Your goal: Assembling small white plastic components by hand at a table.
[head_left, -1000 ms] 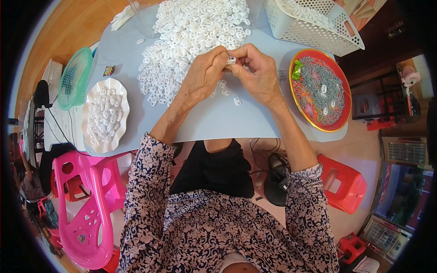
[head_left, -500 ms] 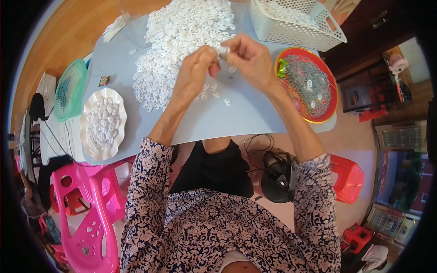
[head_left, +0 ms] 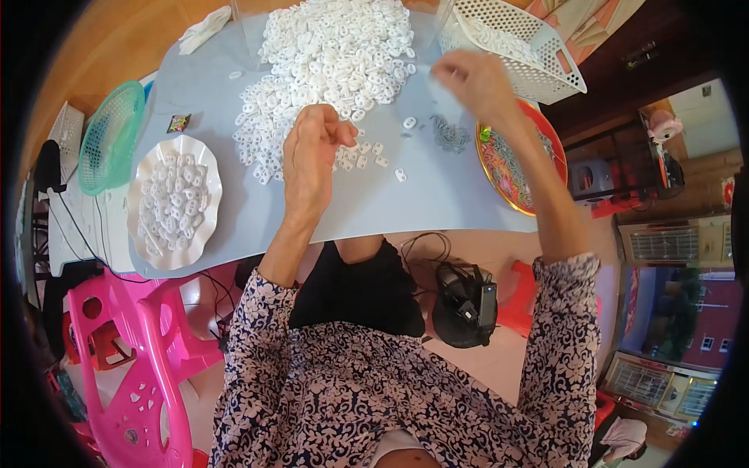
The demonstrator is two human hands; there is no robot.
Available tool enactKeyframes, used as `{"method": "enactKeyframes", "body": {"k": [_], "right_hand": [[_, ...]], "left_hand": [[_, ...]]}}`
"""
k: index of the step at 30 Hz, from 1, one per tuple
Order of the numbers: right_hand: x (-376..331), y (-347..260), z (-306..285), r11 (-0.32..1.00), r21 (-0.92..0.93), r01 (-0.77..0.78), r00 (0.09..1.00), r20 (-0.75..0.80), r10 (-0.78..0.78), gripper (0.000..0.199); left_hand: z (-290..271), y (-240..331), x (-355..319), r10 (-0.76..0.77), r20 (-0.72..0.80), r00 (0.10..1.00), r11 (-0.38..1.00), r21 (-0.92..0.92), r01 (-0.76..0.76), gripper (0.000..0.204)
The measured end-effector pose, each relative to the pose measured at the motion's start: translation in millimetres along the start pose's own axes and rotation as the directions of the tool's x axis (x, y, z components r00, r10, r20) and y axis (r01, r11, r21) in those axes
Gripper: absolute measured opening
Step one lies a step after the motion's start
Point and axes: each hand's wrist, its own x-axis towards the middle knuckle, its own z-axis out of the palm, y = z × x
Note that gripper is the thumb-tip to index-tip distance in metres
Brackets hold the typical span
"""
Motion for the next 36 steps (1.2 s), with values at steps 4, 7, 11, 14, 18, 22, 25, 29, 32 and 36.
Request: {"method": "enactKeyframes", "body": {"k": [4,7,11,14,18,22,25,29,32,36], "right_hand": [[-32,-17,22,0.997,-0.005,0.076,0.984,0.163,-0.074,0.012],[-39,-5,32,0.989,-0.12,0.083,0.99,0.127,-0.067,0.012],[-35,14,29,0.984,-0.179,0.01,1.0,-0.016,-0.013,0.014],[-28,33,25,0.967,-0.248,-0.054,0.999,-0.012,0.053,0.014],[-22,37,30,0.963,-0.246,-0.111,0.976,0.157,0.152,0.015],[-18,35,41,0.944,-0.33,-0.017,0.984,0.16,0.073,0.013],[-14,39,48,0.909,-0.414,0.036,0.992,0.122,0.017,0.012],[-12,26,38,0.967,-0.256,-0.002,0.997,0.075,0.022,0.011],[-16,0,38,0.99,-0.002,-0.143,0.989,0.035,0.143,0.011],[-36,-36,51,0.911,0.364,-0.194,0.978,0.005,0.207,0.012]], "left_hand": [[6,-3,0,0.025,0.056,0.998,0.999,0.025,-0.027,0.031],[6,-7,-2,0.02,0.073,0.997,0.999,0.043,-0.023,0.031],[5,-9,-2,0.013,0.097,0.995,0.997,0.069,-0.019,0.032],[5,-8,-3,-0.019,0.088,0.996,0.995,0.095,0.011,0.032],[6,-8,-3,-0.027,0.073,0.997,0.995,0.093,0.02,0.031],[6,-4,-3,-0.032,0.051,0.998,0.995,0.1,0.027,0.03],[7,-5,-1,0.0,0.025,1.0,0.997,0.075,-0.002,0.029],[7,-1,1,0.067,-0.005,0.998,0.996,0.055,-0.067,0.023],[9,13,2,0.113,-0.025,0.993,0.912,0.399,-0.094,0.015],[-2,6,19,0.328,0.445,0.833,0.342,0.766,-0.544,0.009]]}}
